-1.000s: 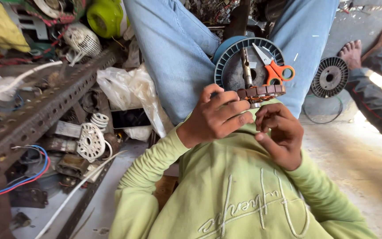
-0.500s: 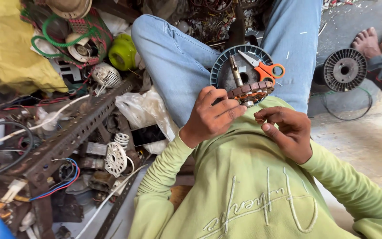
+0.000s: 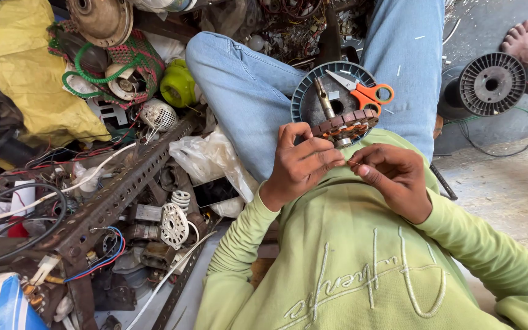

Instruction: The person sits on the ground and fits copper wire coils into the slots of a laminated motor stator core held on their lap, pressing each coil into place by hand. They use scissors to trim wire ends and reach to a cluttered workbench for small parts, then hold up the assembled stator.

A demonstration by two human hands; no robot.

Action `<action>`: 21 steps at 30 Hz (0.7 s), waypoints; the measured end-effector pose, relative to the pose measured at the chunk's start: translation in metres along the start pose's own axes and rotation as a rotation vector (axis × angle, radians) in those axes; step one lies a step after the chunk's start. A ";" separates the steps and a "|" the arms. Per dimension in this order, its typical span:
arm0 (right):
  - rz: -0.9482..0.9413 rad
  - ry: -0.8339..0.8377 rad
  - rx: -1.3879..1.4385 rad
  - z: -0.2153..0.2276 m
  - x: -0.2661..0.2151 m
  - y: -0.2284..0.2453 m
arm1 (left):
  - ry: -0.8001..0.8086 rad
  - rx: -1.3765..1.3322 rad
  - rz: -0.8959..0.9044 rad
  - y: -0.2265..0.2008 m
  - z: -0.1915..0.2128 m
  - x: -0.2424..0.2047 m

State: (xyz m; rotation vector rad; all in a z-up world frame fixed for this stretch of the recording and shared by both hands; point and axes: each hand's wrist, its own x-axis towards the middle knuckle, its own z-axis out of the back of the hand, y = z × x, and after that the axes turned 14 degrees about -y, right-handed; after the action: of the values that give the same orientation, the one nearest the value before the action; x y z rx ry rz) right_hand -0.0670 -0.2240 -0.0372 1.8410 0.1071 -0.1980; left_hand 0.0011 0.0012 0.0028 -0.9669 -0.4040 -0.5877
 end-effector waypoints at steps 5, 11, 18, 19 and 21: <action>0.006 0.084 -0.070 0.005 0.008 0.009 | 0.084 0.148 -0.131 0.003 0.007 0.004; 0.346 0.058 -0.457 0.002 0.020 0.041 | 0.061 0.321 -0.395 0.009 0.007 0.007; 0.501 0.104 -0.639 0.011 0.029 0.045 | 0.081 0.466 -0.506 0.008 0.001 0.010; 0.544 0.133 -0.691 0.011 0.029 0.047 | 0.078 0.486 -0.512 0.008 0.001 0.010; 0.588 0.154 -0.742 0.010 0.030 0.050 | 0.079 0.503 -0.523 0.007 0.000 0.012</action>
State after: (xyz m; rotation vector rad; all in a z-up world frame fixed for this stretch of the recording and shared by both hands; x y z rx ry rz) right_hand -0.0294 -0.2484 0.0016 1.0794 -0.2298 0.3578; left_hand 0.0147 0.0009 0.0054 -0.3470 -0.7027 -0.9374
